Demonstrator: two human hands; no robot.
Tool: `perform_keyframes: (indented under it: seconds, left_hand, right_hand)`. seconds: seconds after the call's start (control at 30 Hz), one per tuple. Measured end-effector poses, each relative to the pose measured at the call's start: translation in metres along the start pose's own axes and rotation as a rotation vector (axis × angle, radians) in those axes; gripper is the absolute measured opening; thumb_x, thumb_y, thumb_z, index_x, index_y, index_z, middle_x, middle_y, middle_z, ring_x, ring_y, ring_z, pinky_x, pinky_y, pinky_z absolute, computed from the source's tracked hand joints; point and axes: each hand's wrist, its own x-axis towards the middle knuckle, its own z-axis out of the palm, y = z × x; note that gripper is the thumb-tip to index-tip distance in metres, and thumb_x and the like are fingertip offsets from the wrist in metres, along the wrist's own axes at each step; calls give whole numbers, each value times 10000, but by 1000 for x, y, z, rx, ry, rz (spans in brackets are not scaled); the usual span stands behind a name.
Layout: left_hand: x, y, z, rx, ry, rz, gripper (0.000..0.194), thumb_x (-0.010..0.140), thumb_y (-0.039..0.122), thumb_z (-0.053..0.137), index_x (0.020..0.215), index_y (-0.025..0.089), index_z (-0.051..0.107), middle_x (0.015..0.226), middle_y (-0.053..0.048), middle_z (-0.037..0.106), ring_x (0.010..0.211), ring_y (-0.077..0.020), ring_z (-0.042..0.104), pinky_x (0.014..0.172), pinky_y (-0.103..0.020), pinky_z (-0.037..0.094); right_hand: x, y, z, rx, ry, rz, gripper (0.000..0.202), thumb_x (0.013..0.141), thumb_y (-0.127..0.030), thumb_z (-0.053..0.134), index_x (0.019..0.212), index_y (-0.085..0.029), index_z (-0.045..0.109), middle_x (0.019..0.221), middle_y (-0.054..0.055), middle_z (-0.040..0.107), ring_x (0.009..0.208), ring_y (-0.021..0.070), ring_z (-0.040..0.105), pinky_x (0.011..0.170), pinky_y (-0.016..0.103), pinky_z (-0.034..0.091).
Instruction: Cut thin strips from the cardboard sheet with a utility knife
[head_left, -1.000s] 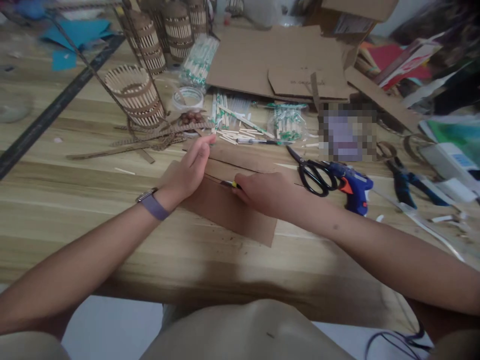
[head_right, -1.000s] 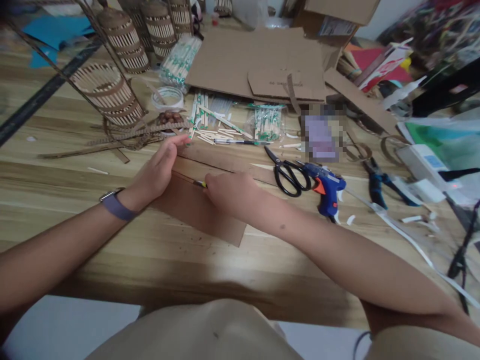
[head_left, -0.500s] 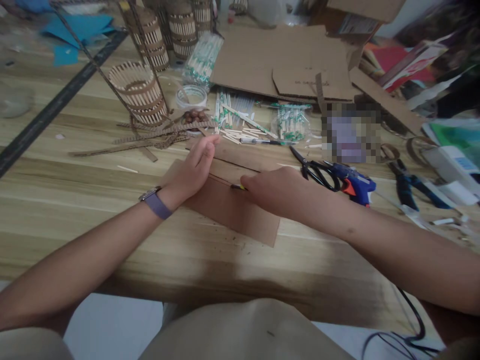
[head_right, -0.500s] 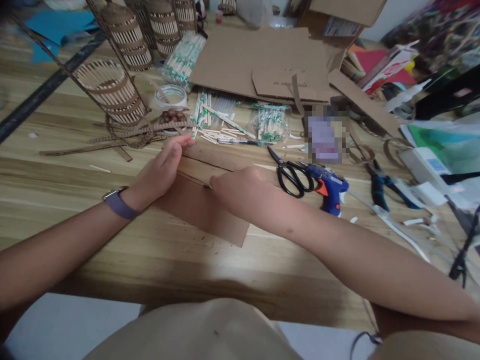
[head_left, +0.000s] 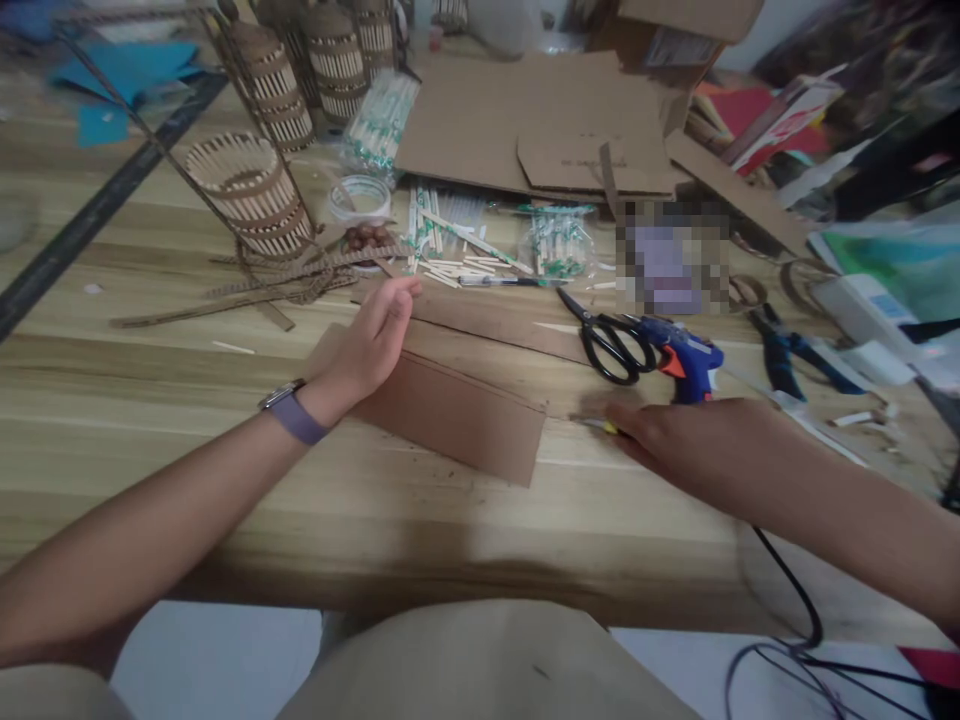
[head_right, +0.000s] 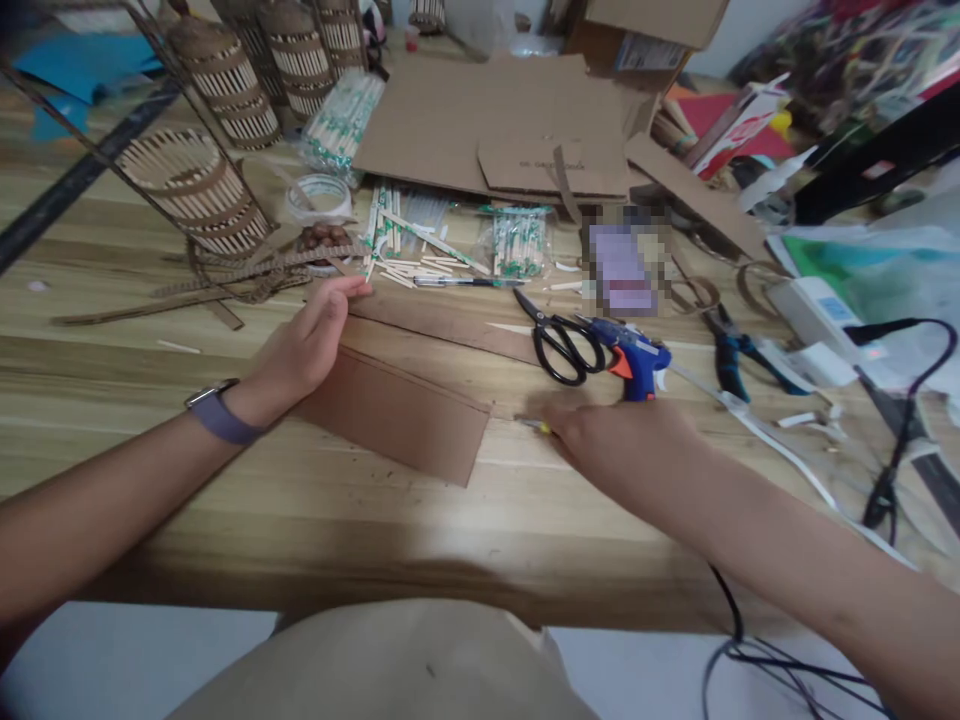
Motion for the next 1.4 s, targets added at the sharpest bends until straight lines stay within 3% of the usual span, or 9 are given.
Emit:
perform_keyframes:
  seconds: [0.2, 0.33, 0.47, 0.6, 0.7, 0.83, 0.97, 1.2, 1.4]
  left_hand:
    - [1, 7, -4, 143, -91, 109, 528, 1062, 545, 316, 1176, 152, 650, 1206, -136, 695, 1159, -259, 626, 1044, -432, 473]
    - [-7, 7, -24, 378, -469, 372, 608, 968, 669, 466, 1245, 163, 658, 1299, -140, 669, 1352, -338, 468, 1152, -497, 347]
    - [-15, 9, -38, 595, -673, 388, 708, 862, 657, 652, 1378, 177, 586, 1350, -145, 626, 1326, -357, 456, 1134, -483, 333]
    - [-13, 21, -37, 672, -672, 404, 721, 760, 647, 763, 1285, 169, 640, 1160, -141, 641, 1147, -353, 530, 1001, -458, 435]
    - [-12, 36, -40, 698, -626, 440, 593, 771, 585, 787, 1176, 169, 667, 1085, -120, 614, 1023, -322, 554, 879, -424, 477]
    - [-24, 59, -55, 757, -413, 487, 203, 992, 351, 576, 963, 175, 673, 933, -87, 611, 865, -258, 573, 741, -372, 466]
    - [-53, 68, -64, 778, -212, 602, 309, 1061, 263, 419, 883, 198, 663, 833, -63, 635, 771, -234, 572, 689, -365, 465]
    - [-103, 49, -57, 799, -275, 706, 210, 1036, 144, 462, 1001, 182, 665, 855, -50, 674, 754, -206, 597, 651, -341, 466]
    - [-107, 29, -49, 741, -364, 651, 278, 1046, 158, 430, 864, 171, 639, 807, -52, 652, 736, -204, 579, 650, -330, 471]
  right_hand:
    - [22, -18, -16, -221, -184, 98, 368, 1031, -399, 376, 1111, -178, 659, 927, 129, 728, 654, 243, 662, 500, 280, 262]
    - [25, -34, -11, -249, -183, 138, 345, 1031, -305, 409, 1211, -125, 643, 1012, 170, 720, 900, 316, 692, 579, 306, 334]
    - [23, -46, -10, -193, -13, 108, 365, 1020, -334, 461, 1197, -88, 664, 1079, 212, 697, 1026, 352, 638, 669, 352, 402]
    - [36, -66, -11, 34, 127, -70, 402, 974, -475, 567, 1157, -135, 679, 1081, 179, 691, 1006, 321, 616, 755, 376, 435]
    - [48, -77, -14, 256, 123, -171, 306, 942, -412, 639, 1100, -153, 680, 998, 126, 699, 946, 282, 621, 789, 371, 453]
    - [44, -71, -23, 478, 329, -243, 222, 1001, -264, 511, 1024, -145, 697, 935, 113, 675, 893, 240, 612, 770, 348, 473]
    - [23, -60, -18, 414, 583, -282, 295, 1024, -264, 467, 964, -179, 743, 888, 98, 675, 817, 216, 590, 714, 341, 446]
    - [-5, -62, 25, 405, 487, -334, 281, 1031, -238, 479, 1021, -217, 758, 889, 65, 743, 796, 194, 642, 691, 347, 455]
    - [-1, -62, 43, 622, 453, -393, 241, 1021, -253, 510, 1042, -210, 746, 972, 76, 747, 888, 200, 670, 758, 367, 542]
